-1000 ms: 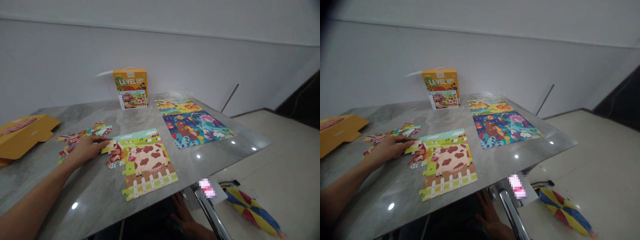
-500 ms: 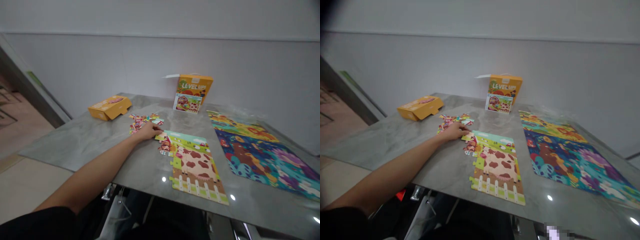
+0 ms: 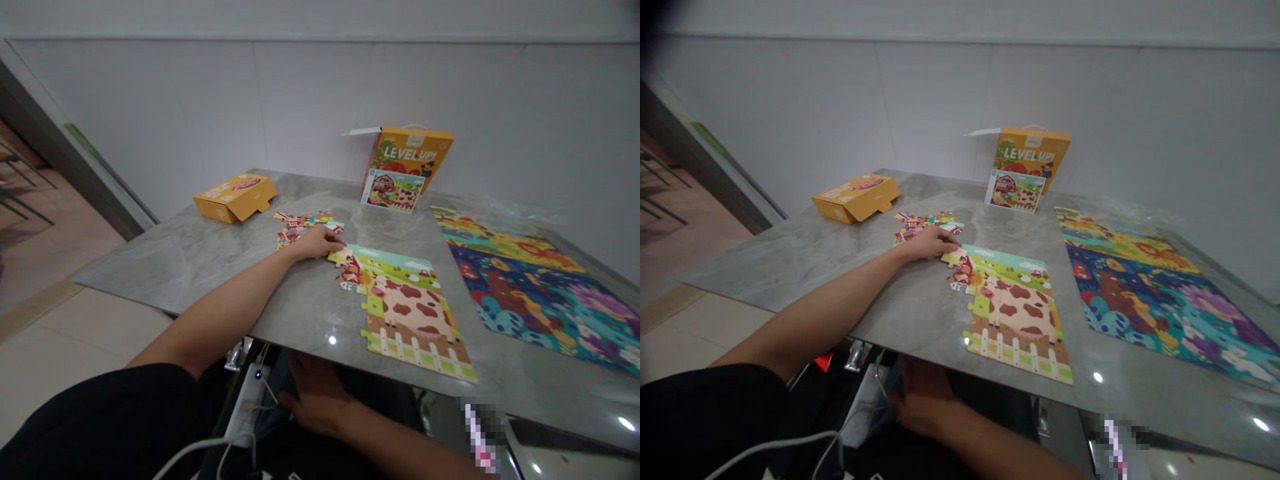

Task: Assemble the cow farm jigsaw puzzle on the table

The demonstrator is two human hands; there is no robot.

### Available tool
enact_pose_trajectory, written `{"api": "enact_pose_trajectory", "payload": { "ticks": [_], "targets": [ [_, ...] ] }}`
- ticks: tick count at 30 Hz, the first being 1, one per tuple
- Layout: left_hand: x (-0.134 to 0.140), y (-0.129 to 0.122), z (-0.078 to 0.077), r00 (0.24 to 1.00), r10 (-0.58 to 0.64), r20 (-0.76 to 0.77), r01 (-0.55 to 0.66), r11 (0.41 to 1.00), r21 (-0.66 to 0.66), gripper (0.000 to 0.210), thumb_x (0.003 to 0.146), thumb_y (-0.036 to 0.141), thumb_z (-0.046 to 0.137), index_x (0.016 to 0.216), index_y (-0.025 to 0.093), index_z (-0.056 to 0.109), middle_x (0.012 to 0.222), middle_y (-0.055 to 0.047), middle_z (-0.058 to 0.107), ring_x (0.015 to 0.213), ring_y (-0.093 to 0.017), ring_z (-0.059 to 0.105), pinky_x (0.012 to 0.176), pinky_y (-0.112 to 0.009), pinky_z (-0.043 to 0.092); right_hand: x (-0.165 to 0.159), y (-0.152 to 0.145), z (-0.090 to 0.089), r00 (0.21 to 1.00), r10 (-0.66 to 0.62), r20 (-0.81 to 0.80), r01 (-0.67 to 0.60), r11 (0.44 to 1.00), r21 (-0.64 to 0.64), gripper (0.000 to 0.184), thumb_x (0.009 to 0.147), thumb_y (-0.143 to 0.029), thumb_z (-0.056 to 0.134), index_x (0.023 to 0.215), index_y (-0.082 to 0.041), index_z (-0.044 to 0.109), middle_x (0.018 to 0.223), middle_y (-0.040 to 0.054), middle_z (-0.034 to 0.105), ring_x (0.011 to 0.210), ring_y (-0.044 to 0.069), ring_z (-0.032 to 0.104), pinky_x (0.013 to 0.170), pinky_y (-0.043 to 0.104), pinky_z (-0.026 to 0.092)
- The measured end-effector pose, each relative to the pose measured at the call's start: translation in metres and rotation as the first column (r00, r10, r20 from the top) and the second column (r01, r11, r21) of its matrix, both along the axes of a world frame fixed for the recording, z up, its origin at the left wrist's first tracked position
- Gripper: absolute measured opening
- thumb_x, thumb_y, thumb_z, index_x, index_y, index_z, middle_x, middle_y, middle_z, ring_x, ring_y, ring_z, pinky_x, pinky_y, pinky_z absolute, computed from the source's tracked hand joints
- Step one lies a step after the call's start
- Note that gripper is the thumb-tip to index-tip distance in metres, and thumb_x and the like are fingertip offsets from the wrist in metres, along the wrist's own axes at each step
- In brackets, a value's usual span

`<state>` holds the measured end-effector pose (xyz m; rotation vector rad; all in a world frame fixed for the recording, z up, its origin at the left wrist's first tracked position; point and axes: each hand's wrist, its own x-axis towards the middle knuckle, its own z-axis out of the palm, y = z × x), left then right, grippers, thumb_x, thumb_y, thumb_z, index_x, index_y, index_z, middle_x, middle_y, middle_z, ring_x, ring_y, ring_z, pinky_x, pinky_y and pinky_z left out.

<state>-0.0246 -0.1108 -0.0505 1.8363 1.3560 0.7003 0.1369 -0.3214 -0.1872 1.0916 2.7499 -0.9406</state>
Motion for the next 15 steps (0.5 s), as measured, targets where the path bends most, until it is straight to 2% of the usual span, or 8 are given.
{"api": "enact_pose_trajectory", "payload": {
  "ticks": [1,2,3,5,7,10,12,15],
  "targets": [
    [-0.001,0.0,0.0,1.0,-0.002,0.005,0.002,1.0,0.0,0.026,0.084,0.028,0.065,0.096,0.008,0.076,0.056,0.002,0.056,0.039,-0.006,0.039,0.038,-0.018,0.029,-0.028,0.005,-0.016,0.997,0.039,0.062,-0.041,0.999,0.023,0.081,0.084,-0.054,0.061,0.148,-0.007,0.042,0.153,0.0239,0.038,0.14,0.043,0.036,0.112,0.061,0.032],
    [-0.001,0.0,0.0,1.0,-0.001,0.01,0.001,1.0,0.001,0.026,0.083,0.028,0.065,0.095,0.008,0.077,0.055,0.003,0.055,0.039,-0.006,0.039,0.038,-0.018,0.029,-0.05,0.009,-0.034,0.989,0.122,0.082,-0.129,0.988,0.082,0.082,0.082,-0.057,0.062,0.143,-0.003,0.048,0.15,0.0267,0.041,0.139,0.044,0.037,0.112,0.061,0.031],
    [-0.002,0.0,0.0,1.0,0.001,0.014,-0.001,1.0,0.003,0.026,0.083,0.028,0.065,0.094,0.008,0.077,0.054,0.003,0.054,0.039,-0.006,0.04,0.038,-0.018,0.03,-0.067,0.01,-0.051,0.962,0.249,0.113,-0.262,0.958,0.119,0.079,0.08,-0.059,0.063,0.134,-0.002,0.057,0.143,0.0275,0.05,0.136,0.044,0.041,0.112,0.06,0.032],
    [-0.002,0.001,-0.001,1.0,0.01,0.017,-0.01,1.0,0.006,0.026,0.082,0.028,0.066,0.094,0.008,0.077,0.054,0.003,0.055,0.039,-0.006,0.04,0.038,-0.018,0.03,-0.088,0.007,-0.081,0.893,0.401,0.204,-0.437,0.882,0.178,0.065,0.078,-0.061,0.063,0.112,-0.006,0.071,0.121,0.0232,0.067,0.129,0.045,0.048,0.11,0.064,0.029],
    [-0.002,0.001,-0.001,1.0,0.016,0.018,-0.016,1.0,0.007,0.025,0.082,0.028,0.066,0.094,0.008,0.077,0.055,0.002,0.057,0.04,-0.006,0.041,0.038,-0.018,0.03,-0.097,0.0,-0.1,0.824,0.495,0.276,-0.552,0.81,0.198,0.057,0.078,-0.062,0.061,0.101,-0.012,0.075,0.116,0.0192,0.07,0.12,0.044,0.055,0.107,0.07,0.028],
    [-0.001,0.001,0.0,1.0,0.012,0.021,-0.012,1.0,0.002,0.024,0.084,0.027,0.065,0.095,0.008,0.077,0.057,0.002,0.058,0.04,-0.006,0.041,0.038,-0.018,0.03,-0.104,-0.012,-0.112,0.71,0.627,0.321,-0.678,0.732,0.07,0.039,0.08,-0.056,0.063,0.084,-0.02,0.075,0.11,0.0113,0.074,0.117,0.04,0.058,0.106,0.074,0.026],
    [-0.001,0.001,0.001,1.0,0.005,0.026,-0.005,1.0,-0.005,0.023,0.084,0.025,0.065,0.095,0.008,0.076,0.057,0.002,0.059,0.039,-0.005,0.04,0.037,-0.018,0.029,-0.108,-0.018,-0.113,0.651,0.689,0.317,-0.713,0.699,-0.055,0.031,0.079,-0.05,0.065,0.069,-0.022,0.071,0.097,0.0054,0.076,0.11,0.034,0.063,0.106,0.073,0.027],
    [0.0,0.002,0.002,0.999,-0.005,0.036,0.006,1.0,-0.015,0.022,0.084,0.022,0.064,0.095,0.006,0.075,0.054,0.003,0.057,0.036,-0.005,0.039,0.036,-0.018,0.028,-0.113,-0.024,-0.115,0.649,0.688,0.326,-0.691,0.712,-0.127,0.037,0.077,-0.048,0.069,0.053,-0.021,0.061,0.081,0.0038,0.076,0.098,0.03,0.067,0.104,0.068,0.036]
  ]
}}
